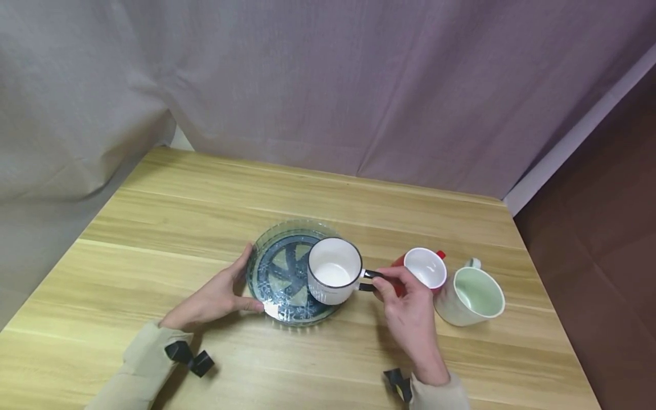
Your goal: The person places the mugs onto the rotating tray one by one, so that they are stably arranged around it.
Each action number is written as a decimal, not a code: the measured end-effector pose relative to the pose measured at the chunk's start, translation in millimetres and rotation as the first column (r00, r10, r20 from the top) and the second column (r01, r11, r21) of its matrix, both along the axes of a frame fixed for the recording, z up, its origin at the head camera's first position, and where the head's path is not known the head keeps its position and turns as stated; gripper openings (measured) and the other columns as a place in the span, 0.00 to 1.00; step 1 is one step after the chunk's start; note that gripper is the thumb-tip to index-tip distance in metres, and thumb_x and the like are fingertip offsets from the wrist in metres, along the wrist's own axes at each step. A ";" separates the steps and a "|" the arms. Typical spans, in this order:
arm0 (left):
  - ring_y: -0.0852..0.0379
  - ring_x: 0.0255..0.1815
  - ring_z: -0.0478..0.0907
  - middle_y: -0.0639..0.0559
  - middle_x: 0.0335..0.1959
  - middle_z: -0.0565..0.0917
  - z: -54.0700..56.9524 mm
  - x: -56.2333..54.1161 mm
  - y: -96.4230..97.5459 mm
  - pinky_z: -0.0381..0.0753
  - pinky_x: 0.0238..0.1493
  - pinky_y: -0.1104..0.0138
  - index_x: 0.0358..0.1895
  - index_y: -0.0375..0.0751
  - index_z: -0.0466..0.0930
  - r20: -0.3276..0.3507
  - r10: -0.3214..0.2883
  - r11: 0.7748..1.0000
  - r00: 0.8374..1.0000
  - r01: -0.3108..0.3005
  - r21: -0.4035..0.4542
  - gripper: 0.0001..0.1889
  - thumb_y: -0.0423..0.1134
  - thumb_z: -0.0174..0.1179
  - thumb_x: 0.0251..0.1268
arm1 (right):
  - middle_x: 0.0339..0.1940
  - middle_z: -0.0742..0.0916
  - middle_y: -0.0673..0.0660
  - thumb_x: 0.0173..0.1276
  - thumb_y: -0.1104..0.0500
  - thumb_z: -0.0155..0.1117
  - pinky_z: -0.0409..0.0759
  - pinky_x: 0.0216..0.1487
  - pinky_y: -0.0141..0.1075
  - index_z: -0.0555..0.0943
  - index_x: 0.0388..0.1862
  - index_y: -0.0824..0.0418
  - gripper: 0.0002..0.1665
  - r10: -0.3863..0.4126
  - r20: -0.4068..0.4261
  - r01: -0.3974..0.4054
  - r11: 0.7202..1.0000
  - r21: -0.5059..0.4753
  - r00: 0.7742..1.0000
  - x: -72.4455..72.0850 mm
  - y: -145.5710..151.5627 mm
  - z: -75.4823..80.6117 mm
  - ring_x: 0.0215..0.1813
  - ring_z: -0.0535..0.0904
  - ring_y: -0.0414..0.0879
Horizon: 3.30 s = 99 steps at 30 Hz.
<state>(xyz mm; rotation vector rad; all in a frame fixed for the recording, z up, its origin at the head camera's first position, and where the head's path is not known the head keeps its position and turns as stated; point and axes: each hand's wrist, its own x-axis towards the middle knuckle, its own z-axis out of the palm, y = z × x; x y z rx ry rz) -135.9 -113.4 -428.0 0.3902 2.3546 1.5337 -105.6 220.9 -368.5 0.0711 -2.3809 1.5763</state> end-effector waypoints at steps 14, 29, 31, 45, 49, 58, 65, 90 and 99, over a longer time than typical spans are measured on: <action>0.50 0.77 0.36 0.48 0.78 0.34 1.6 3.2 -1.0 0.37 0.75 0.55 0.77 0.44 0.27 0.018 -0.002 1.000 1.000 0.002 0.004 0.71 0.49 0.78 0.39 | 0.39 0.83 0.62 0.65 0.68 0.64 0.86 0.37 0.33 0.81 0.44 0.71 0.09 -0.034 0.048 0.031 0.998 0.047 0.998 -3.7 -3.1 1.8 0.35 0.83 0.43; 0.49 0.77 0.37 0.47 0.78 0.34 1.4 3.9 -1.4 0.37 0.75 0.54 0.78 0.44 0.27 0.006 -0.001 1.000 1.000 0.001 -0.011 0.71 0.50 0.77 0.39 | 0.38 0.83 0.64 0.66 0.70 0.63 0.86 0.39 0.34 0.81 0.44 0.73 0.09 -0.034 0.048 0.033 0.999 0.004 0.998 -12.1 -6.8 -0.4 0.37 0.84 0.45; 0.49 0.77 0.37 0.48 0.78 0.34 2.1 4.1 -1.0 0.37 0.75 0.54 0.78 0.45 0.27 0.011 0.000 1.000 1.000 0.000 -0.014 0.71 0.49 0.77 0.40 | 0.39 0.83 0.64 0.66 0.70 0.63 0.86 0.39 0.33 0.81 0.44 0.72 0.09 -0.035 0.046 0.034 0.999 0.006 0.998 -13.2 -6.8 0.1 0.38 0.84 0.45; 0.50 0.77 0.36 0.48 0.78 0.33 2.9 1.5 -0.2 0.37 0.75 0.56 0.77 0.45 0.26 0.016 -0.006 1.000 1.000 0.006 -0.005 0.71 0.49 0.77 0.39 | 0.39 0.83 0.63 0.65 0.70 0.64 0.86 0.38 0.34 0.81 0.44 0.73 0.09 -0.038 0.042 0.039 0.999 -0.003 0.998 -19.3 -9.6 -0.2 0.37 0.83 0.45; 0.50 0.77 0.36 0.48 0.78 0.34 3.8 1.1 0.0 0.37 0.75 0.55 0.78 0.44 0.27 0.008 -0.009 1.000 1.000 0.009 -0.005 0.70 0.48 0.78 0.40 | 0.39 0.83 0.63 0.65 0.70 0.64 0.86 0.38 0.33 0.81 0.44 0.73 0.09 -0.048 0.047 0.049 0.999 -0.017 0.998 -20.2 -10.0 -0.7 0.37 0.83 0.44; 0.50 0.77 0.35 0.48 0.78 0.33 3.7 1.6 -0.1 0.37 0.75 0.56 0.77 0.44 0.26 0.013 -0.010 1.000 1.000 0.010 -0.001 0.70 0.48 0.77 0.40 | 0.40 0.83 0.65 0.66 0.69 0.64 0.86 0.38 0.33 0.80 0.45 0.73 0.10 -0.032 0.064 0.034 0.999 -0.027 0.997 -23.4 -11.9 0.0 0.37 0.83 0.42; 0.49 0.77 0.35 0.48 0.78 0.32 3.3 2.0 0.0 0.37 0.75 0.55 0.77 0.44 0.26 0.009 -0.010 1.000 1.000 0.010 -0.012 0.70 0.48 0.77 0.40 | 0.41 0.83 0.65 0.66 0.68 0.64 0.86 0.39 0.33 0.81 0.46 0.73 0.11 -0.023 0.057 0.026 0.998 -0.053 0.998 -23.9 -14.3 1.4 0.37 0.83 0.41; 0.47 0.77 0.38 0.45 0.78 0.34 0.6 1.0 0.2 0.39 0.75 0.54 0.77 0.42 0.28 -0.007 0.000 1.000 1.000 0.000 -0.021 0.71 0.48 0.78 0.39 | 0.41 0.83 0.64 0.66 0.66 0.65 0.86 0.38 0.32 0.81 0.46 0.71 0.12 -0.029 0.071 0.029 1.000 0.001 0.997 -32.5 -18.7 -3.7 0.37 0.82 0.45; 0.50 0.77 0.39 0.48 0.78 0.34 0.9 0.9 0.5 0.39 0.75 0.57 0.77 0.43 0.27 0.003 -0.004 1.000 1.000 0.004 -0.005 0.71 0.47 0.78 0.39 | 0.40 0.83 0.65 0.66 0.67 0.65 0.86 0.38 0.32 0.81 0.46 0.72 0.11 -0.037 0.088 0.038 0.999 -0.013 0.995 -37.2 -20.6 -8.0 0.35 0.81 0.44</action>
